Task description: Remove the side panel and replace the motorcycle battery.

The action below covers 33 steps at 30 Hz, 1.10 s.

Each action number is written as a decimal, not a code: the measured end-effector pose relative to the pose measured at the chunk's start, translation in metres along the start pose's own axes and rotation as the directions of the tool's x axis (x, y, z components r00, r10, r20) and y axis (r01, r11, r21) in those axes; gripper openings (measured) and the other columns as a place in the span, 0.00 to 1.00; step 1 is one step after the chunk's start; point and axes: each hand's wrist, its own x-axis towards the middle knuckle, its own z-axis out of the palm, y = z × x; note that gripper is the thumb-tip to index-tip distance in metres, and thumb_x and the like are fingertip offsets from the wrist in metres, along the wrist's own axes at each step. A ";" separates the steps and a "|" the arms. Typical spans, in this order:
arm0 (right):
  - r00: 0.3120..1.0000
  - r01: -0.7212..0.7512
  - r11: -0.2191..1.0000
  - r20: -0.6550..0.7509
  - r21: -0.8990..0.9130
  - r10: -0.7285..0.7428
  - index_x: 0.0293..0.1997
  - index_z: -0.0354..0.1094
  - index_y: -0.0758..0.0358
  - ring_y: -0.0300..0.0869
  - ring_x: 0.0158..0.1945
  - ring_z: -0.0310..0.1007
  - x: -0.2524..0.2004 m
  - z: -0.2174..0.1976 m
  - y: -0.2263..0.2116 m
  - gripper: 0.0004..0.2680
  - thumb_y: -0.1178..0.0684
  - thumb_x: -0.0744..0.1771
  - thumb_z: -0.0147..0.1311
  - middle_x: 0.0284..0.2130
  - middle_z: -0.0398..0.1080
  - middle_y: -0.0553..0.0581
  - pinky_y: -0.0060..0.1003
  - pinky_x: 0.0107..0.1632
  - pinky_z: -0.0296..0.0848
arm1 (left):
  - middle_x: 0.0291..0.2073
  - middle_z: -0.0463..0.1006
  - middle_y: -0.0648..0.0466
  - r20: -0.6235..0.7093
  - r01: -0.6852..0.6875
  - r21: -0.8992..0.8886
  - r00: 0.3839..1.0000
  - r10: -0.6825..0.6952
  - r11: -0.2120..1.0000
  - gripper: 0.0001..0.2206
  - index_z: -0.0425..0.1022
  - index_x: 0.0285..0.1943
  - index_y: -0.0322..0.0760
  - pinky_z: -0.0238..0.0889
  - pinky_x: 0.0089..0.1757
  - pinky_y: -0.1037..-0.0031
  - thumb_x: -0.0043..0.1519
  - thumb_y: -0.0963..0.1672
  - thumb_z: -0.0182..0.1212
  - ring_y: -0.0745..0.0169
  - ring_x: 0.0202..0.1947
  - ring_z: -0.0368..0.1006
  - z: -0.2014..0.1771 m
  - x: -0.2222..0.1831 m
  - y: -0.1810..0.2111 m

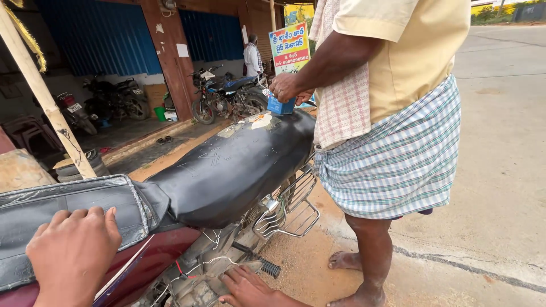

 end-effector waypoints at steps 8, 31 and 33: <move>0.991 0.115 0.986 0.081 -0.118 -0.106 0.63 0.64 0.75 0.64 0.67 0.60 -0.004 0.037 0.021 0.18 0.45 0.74 0.46 0.57 0.65 0.75 0.61 0.69 0.53 | 0.30 0.81 0.59 0.077 -0.083 -0.035 0.993 0.085 0.996 0.14 0.81 0.31 0.45 0.71 0.39 0.69 0.64 0.52 0.61 0.63 0.40 0.79 0.020 0.010 -0.007; 0.906 -0.043 0.984 -0.422 -0.174 -0.035 0.48 0.69 0.70 0.56 0.50 0.66 0.035 -0.027 0.002 0.11 0.55 0.67 0.64 0.44 0.67 0.67 0.55 0.51 0.66 | 0.28 0.77 0.62 -0.011 -0.008 -0.156 1.000 0.006 0.988 0.15 0.78 0.32 0.43 0.68 0.42 0.71 0.69 0.51 0.59 0.66 0.39 0.76 0.020 -0.005 -0.016; 0.894 -0.068 0.990 -0.448 -0.126 0.005 0.49 0.68 0.71 0.55 0.47 0.67 0.040 -0.016 0.012 0.12 0.55 0.66 0.64 0.41 0.66 0.68 0.53 0.47 0.71 | 0.28 0.77 0.61 -0.009 -0.006 -0.155 1.000 0.005 0.988 0.15 0.78 0.32 0.43 0.67 0.42 0.71 0.68 0.51 0.59 0.66 0.39 0.76 0.021 -0.004 -0.016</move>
